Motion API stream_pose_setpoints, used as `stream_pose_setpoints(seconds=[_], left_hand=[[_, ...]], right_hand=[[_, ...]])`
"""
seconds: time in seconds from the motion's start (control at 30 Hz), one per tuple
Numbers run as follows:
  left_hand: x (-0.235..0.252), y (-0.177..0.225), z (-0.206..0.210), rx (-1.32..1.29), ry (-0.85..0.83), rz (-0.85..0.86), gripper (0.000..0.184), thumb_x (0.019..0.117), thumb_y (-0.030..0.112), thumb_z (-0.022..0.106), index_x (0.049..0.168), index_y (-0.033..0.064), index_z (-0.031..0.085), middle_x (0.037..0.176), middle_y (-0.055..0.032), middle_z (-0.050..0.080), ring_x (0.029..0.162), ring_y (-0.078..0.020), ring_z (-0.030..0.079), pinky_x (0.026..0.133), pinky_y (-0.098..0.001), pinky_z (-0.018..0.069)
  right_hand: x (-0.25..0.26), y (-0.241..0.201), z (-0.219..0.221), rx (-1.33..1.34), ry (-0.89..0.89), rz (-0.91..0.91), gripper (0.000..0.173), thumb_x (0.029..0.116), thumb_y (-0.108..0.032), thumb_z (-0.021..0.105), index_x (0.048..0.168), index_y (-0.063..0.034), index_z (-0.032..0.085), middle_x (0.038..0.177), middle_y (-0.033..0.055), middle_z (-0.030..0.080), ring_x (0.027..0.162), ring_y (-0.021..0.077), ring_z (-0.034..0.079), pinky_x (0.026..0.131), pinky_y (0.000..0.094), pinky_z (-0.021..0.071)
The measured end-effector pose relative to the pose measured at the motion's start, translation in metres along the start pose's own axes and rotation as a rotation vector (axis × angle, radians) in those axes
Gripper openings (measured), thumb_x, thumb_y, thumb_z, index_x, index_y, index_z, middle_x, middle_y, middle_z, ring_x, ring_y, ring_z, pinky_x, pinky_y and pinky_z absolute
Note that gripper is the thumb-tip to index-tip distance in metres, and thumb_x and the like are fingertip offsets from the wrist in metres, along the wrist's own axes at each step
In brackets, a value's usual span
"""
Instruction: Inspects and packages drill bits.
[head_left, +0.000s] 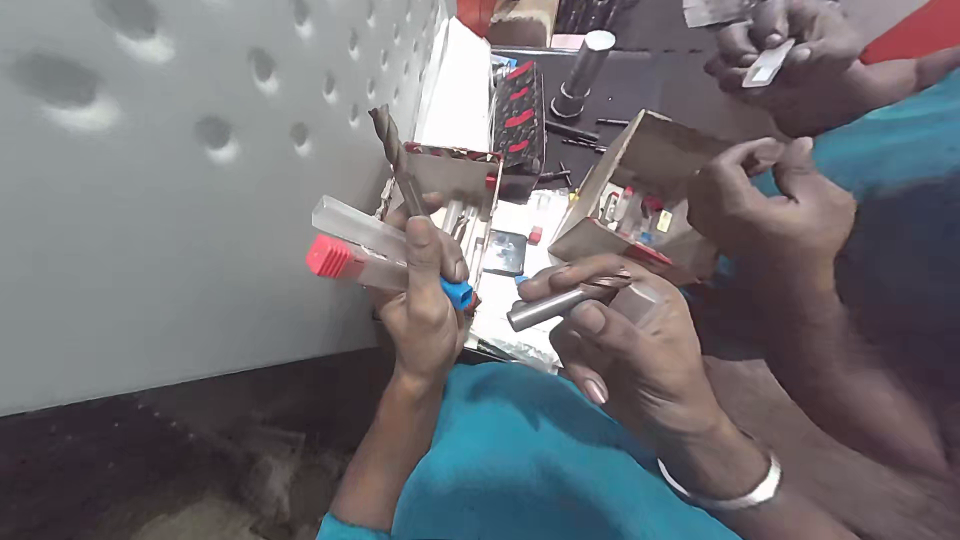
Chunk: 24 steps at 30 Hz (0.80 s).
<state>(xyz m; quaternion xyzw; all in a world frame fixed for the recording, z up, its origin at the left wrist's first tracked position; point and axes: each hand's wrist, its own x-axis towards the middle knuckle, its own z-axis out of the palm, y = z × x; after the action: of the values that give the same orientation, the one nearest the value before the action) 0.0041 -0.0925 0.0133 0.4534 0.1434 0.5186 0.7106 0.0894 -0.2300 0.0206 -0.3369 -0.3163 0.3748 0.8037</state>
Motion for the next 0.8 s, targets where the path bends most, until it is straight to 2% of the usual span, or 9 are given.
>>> stream_pose_setpoints(seconds=[0.1, 0.37, 0.43, 0.53, 0.57, 0.67, 0.73, 0.77, 0.8], left_hand=[[-0.007, 0.004, 0.002, -0.015, -0.067, 0.033, 0.032, 0.1063, 0.033, 0.054, 0.123, 0.0067, 0.059, 0.063, 0.0040, 0.050, 0.049, -0.0053, 0.048, 0.048, -0.0206, 0.0470], [-0.023, 0.015, 0.005, -0.029, -0.179, 0.065, 0.027, 0.1032, 0.035, 0.059, 0.118, 0.0118, 0.063, 0.064, 0.0064, 0.056, 0.055, -0.0016, 0.055, 0.057, -0.0184, 0.0505], [-0.026, 0.016, 0.005, -0.037, -0.222, 0.065, 0.027, 0.1030, 0.034, 0.059, 0.118, 0.0122, 0.065, 0.067, 0.0064, 0.060, 0.059, -0.0002, 0.057, 0.060, -0.0167, 0.0511], [-0.033, 0.018, 0.004, -0.048, -0.315, 0.018, 0.025, 0.1044, 0.033, 0.056, 0.121, 0.0171, 0.065, 0.080, 0.0066, 0.069, 0.072, 0.0010, 0.064, 0.071, -0.0166, 0.0551], [-0.035, 0.018, 0.005, -0.046, -0.322, 0.011, 0.023, 0.1044, 0.033, 0.056, 0.120, 0.0180, 0.065, 0.083, 0.0066, 0.070, 0.074, 0.0011, 0.065, 0.071, -0.0164, 0.0553], [-0.036, 0.016, 0.005, -0.023, -0.296, 0.020, 0.023, 0.1033, 0.031, 0.059, 0.120, 0.0175, 0.067, 0.085, 0.0061, 0.071, 0.075, 0.0001, 0.066, 0.072, -0.0177, 0.0572], [-0.035, 0.014, 0.005, 0.020, -0.268, 0.049, 0.021, 0.1024, 0.030, 0.061, 0.117, 0.0164, 0.066, 0.081, 0.0075, 0.067, 0.071, 0.0016, 0.062, 0.068, -0.0164, 0.0545], [-0.035, 0.013, 0.005, 0.034, -0.265, 0.053, 0.020, 0.1022, 0.030, 0.062, 0.117, 0.0170, 0.066, 0.081, 0.0079, 0.067, 0.071, 0.0020, 0.062, 0.069, -0.0161, 0.0546], [-0.035, 0.012, 0.004, 0.046, -0.269, 0.055, 0.019, 0.1022, 0.029, 0.061, 0.117, 0.0175, 0.066, 0.083, 0.0083, 0.067, 0.073, 0.0023, 0.063, 0.071, -0.0160, 0.0548]], right_hand=[[-0.003, -0.005, 0.001, 0.077, -0.022, 0.044, 0.020, 0.0985, -0.008, 0.066, 0.117, 0.0005, 0.067, 0.114, 0.0155, 0.073, 0.056, 0.0018, 0.062, 0.043, 0.0144, 0.0493], [-0.005, -0.012, 0.001, 0.082, -0.055, 0.039, 0.021, 0.0975, -0.005, 0.066, 0.119, -0.0015, 0.066, 0.119, 0.0156, 0.073, 0.061, 0.0043, 0.067, 0.044, 0.0148, 0.0509], [-0.005, -0.014, 0.001, 0.026, -0.079, 0.018, 0.023, 0.0977, -0.006, 0.067, 0.120, -0.0017, 0.066, 0.122, 0.0144, 0.072, 0.066, 0.0044, 0.069, 0.045, 0.0144, 0.0523], [-0.005, -0.013, 0.001, -0.069, -0.095, -0.038, 0.023, 0.0966, -0.006, 0.069, 0.120, -0.0014, 0.068, 0.123, 0.0099, 0.070, 0.065, 0.0030, 0.067, 0.047, 0.0146, 0.0542], [-0.005, -0.013, 0.000, -0.103, -0.091, -0.061, 0.023, 0.0959, -0.005, 0.069, 0.119, -0.0014, 0.068, 0.122, 0.0084, 0.069, 0.066, 0.0031, 0.067, 0.048, 0.0147, 0.0551], [-0.005, -0.011, -0.002, -0.243, -0.081, -0.169, 0.023, 0.0944, -0.008, 0.073, 0.117, -0.0035, 0.072, 0.117, 0.0051, 0.071, 0.076, 0.0045, 0.069, 0.057, 0.0151, 0.0587], [-0.003, -0.012, -0.005, -0.372, -0.087, -0.228, 0.022, 0.0939, -0.012, 0.075, 0.115, -0.0073, 0.074, 0.113, 0.0019, 0.071, 0.087, 0.0054, 0.070, 0.071, 0.0172, 0.0606], [-0.003, -0.014, -0.006, -0.425, -0.095, -0.234, 0.022, 0.0942, -0.015, 0.075, 0.116, -0.0101, 0.075, 0.110, -0.0001, 0.069, 0.091, 0.0049, 0.068, 0.076, 0.0174, 0.0597], [-0.002, -0.015, -0.007, -0.455, -0.104, -0.230, 0.021, 0.0950, -0.016, 0.074, 0.116, -0.0120, 0.075, 0.108, -0.0015, 0.067, 0.091, 0.0036, 0.066, 0.077, 0.0165, 0.0583]])
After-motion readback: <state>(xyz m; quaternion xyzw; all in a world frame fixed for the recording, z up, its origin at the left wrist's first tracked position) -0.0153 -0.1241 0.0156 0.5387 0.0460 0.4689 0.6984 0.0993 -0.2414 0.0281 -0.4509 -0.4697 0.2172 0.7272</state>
